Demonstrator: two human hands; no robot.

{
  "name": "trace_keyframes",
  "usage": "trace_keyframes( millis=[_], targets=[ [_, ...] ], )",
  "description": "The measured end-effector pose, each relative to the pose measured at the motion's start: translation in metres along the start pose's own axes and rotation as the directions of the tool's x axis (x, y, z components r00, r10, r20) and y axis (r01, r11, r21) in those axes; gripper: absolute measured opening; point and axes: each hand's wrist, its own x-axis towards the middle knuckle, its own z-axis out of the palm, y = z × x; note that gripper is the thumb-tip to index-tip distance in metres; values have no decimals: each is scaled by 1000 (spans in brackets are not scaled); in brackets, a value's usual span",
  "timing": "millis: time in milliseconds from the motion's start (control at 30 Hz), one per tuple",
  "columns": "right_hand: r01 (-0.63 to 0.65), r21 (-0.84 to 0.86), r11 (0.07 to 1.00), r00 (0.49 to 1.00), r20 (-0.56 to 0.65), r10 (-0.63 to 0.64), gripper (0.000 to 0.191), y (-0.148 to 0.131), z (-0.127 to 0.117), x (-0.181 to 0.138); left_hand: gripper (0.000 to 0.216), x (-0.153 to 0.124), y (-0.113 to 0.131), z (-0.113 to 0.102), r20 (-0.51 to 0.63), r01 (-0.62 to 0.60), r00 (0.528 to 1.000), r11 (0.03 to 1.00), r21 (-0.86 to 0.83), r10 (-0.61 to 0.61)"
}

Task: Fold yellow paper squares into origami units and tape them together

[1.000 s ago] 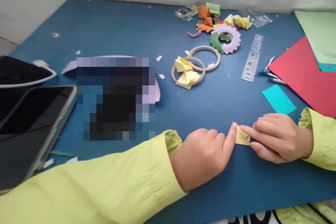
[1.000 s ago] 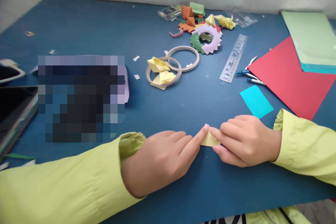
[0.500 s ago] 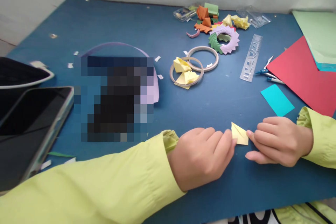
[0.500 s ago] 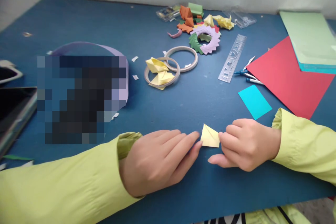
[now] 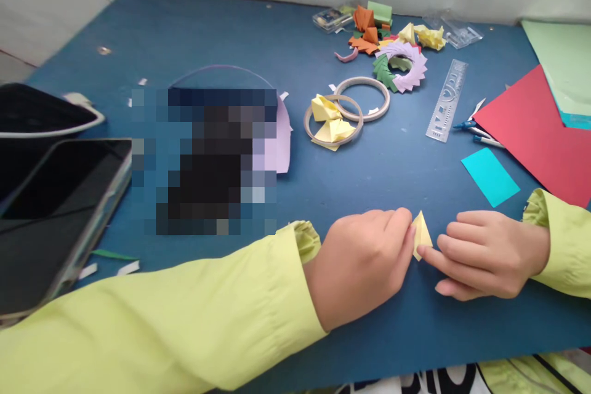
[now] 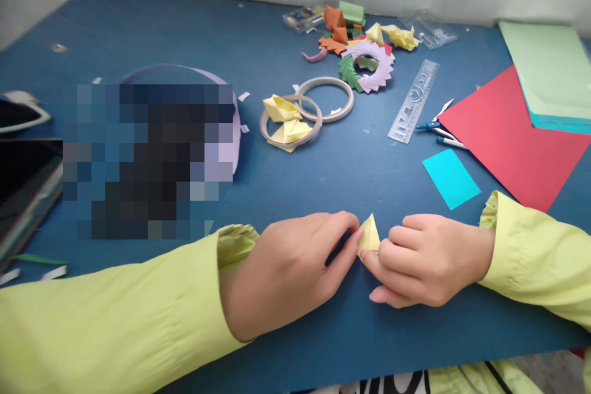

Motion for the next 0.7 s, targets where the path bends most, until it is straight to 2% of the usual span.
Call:
trace_keyframes(
  millis=[233,467,700],
  targets=[
    [-81,-50,995,984,152,88,38,-1,-1,3,25,1,-1,1,-8,-39,999,996,77,40],
    [-118,-195,974,992,16,124,26,-1,-2,2,26,2,0,2,-27,-83,996,989,123,87],
    [-184,-136,974,980,55,193,26,2,0,3,20,2,-1,-6,-77,-251,959,944,216,273]
  ],
)
